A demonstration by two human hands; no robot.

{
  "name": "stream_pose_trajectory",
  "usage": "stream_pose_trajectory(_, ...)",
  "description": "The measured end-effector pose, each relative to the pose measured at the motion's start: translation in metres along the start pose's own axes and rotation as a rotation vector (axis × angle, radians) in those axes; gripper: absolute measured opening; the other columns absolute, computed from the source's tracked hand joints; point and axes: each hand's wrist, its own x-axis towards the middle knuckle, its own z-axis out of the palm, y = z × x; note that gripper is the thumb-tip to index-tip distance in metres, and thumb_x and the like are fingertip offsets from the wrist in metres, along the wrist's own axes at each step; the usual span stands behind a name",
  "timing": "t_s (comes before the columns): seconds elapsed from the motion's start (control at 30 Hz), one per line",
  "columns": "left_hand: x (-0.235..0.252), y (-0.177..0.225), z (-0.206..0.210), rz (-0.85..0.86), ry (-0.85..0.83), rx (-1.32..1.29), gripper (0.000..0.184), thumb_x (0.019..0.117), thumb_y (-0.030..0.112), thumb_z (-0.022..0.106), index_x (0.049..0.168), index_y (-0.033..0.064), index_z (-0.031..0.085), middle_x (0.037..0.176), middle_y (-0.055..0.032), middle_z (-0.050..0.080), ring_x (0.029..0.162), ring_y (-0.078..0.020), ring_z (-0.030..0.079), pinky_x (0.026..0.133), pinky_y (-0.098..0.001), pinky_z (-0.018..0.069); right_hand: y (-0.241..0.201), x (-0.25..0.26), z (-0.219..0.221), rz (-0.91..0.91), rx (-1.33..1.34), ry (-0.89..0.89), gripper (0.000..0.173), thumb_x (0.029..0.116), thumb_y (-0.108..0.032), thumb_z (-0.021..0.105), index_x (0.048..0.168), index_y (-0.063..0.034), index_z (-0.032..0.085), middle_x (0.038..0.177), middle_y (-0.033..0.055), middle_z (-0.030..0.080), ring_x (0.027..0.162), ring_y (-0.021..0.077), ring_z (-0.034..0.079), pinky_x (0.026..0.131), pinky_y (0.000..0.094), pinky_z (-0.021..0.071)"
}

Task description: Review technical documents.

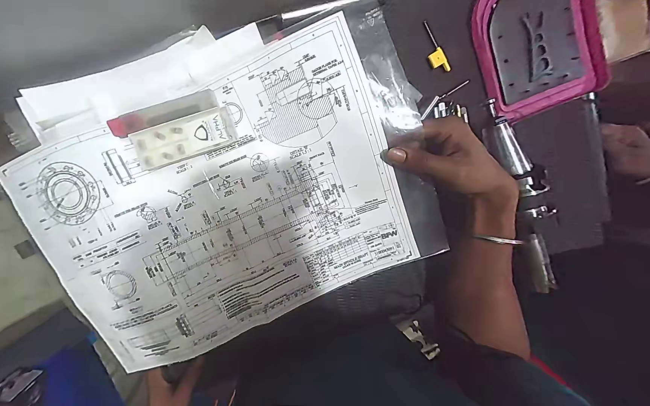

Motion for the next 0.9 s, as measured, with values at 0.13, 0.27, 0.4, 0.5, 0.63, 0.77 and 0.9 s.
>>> stream_pose_trajectory(0.13, -0.001, 0.000, 0.000, -0.002, 0.007, 0.016, 0.093, 0.0796, 0.017, 0.082, 0.139, -0.0231, 0.023, 0.128, -0.0056, 0.059, 0.115, 0.0129, 0.056, 0.103, -0.0141, 0.0466, -0.003, -0.001, 0.001, 0.023, -0.002, 0.000, 0.011, 0.1010, -0.019, 0.064, 0.100, -0.0135, 0.073, 0.069, -0.0141, 0.066, 0.054, -0.0072, 0.056, 0.049, 0.0095, 0.0485)
stream_pose_trajectory(0.27, -0.001, 0.007, 0.001, 0.007, -0.001, -0.002, 0.090, 0.0818, 0.018, 0.081, 0.140, -0.0200, 0.024, 0.127, 0.0017, 0.060, 0.114, 0.0152, 0.055, 0.102, -0.0132, 0.0475, -0.003, -0.001, 0.001, 0.017, 0.009, -0.003, 0.011, 0.1005, -0.016, 0.063, 0.100, -0.0103, 0.072, 0.070, -0.0117, 0.066, 0.055, -0.0056, 0.057, 0.050, 0.0107, 0.0499)
stream_pose_trajectory(0.4, 0.000, 0.006, 0.001, 0.043, -0.006, 0.014, 0.090, 0.0828, 0.026, 0.082, 0.138, -0.0196, 0.027, 0.126, 0.0044, 0.061, 0.114, 0.0164, 0.055, 0.102, -0.0125, 0.0470, -0.003, -0.004, 0.003, 0.017, 0.026, 0.016, 0.009, 0.0986, -0.013, 0.064, 0.098, -0.0101, 0.072, 0.067, -0.0107, 0.064, 0.052, -0.0056, 0.053, 0.047, 0.0103, 0.0459)
stream_pose_trajectory(0.5, 0.000, 0.009, 0.003, 0.034, 0.002, -0.004, 0.092, 0.0821, 0.028, 0.083, 0.140, -0.0168, 0.027, 0.127, 0.0081, 0.061, 0.114, 0.0167, 0.055, 0.102, -0.0122, 0.0472, -0.003, -0.004, 0.004, 0.019, 0.021, 0.018, 0.008, 0.0984, -0.013, 0.064, 0.096, -0.0104, 0.072, 0.067, -0.0101, 0.064, 0.053, -0.0051, 0.054, 0.048, 0.0106, 0.0467)
stream_pose_trajectory(0.63, -0.001, 0.010, 0.004, 0.033, 0.003, -0.030, 0.089, 0.0813, 0.024, 0.083, 0.140, -0.0145, 0.028, 0.124, 0.0124, 0.062, 0.112, 0.0164, 0.057, 0.101, -0.0132, 0.0489, -0.002, -0.003, 0.002, 0.010, 0.018, 0.005, 0.009, 0.0991, -0.013, 0.064, 0.098, -0.0088, 0.072, 0.068, -0.0104, 0.065, 0.053, -0.0051, 0.055, 0.048, 0.0109, 0.0479)
stream_pose_trajectory(0.77, 0.000, 0.007, 0.003, 0.066, -0.005, -0.036, 0.089, 0.0824, 0.027, 0.083, 0.140, -0.0141, 0.028, 0.125, 0.0128, 0.062, 0.114, 0.0161, 0.056, 0.103, -0.0137, 0.0481, 0.000, 0.000, 0.000, 0.000, 0.004, -0.015, 0.010, 0.1006, -0.015, 0.063, 0.103, -0.0110, 0.071, 0.073, -0.0137, 0.068, 0.057, -0.0070, 0.058, 0.053, 0.0104, 0.0511)
stream_pose_trajectory(0.9, 0.001, 0.007, 0.003, 0.069, -0.013, -0.041, 0.087, 0.0828, 0.025, 0.082, 0.141, -0.0126, 0.029, 0.123, 0.0153, 0.063, 0.114, 0.0156, 0.057, 0.102, -0.0141, 0.0486, -0.002, -0.004, 0.002, -0.001, 0.014, -0.003, 0.010, 0.0997, -0.013, 0.063, 0.102, -0.0078, 0.071, 0.070, -0.0100, 0.067, 0.054, -0.0049, 0.057, 0.050, 0.0112, 0.0503)
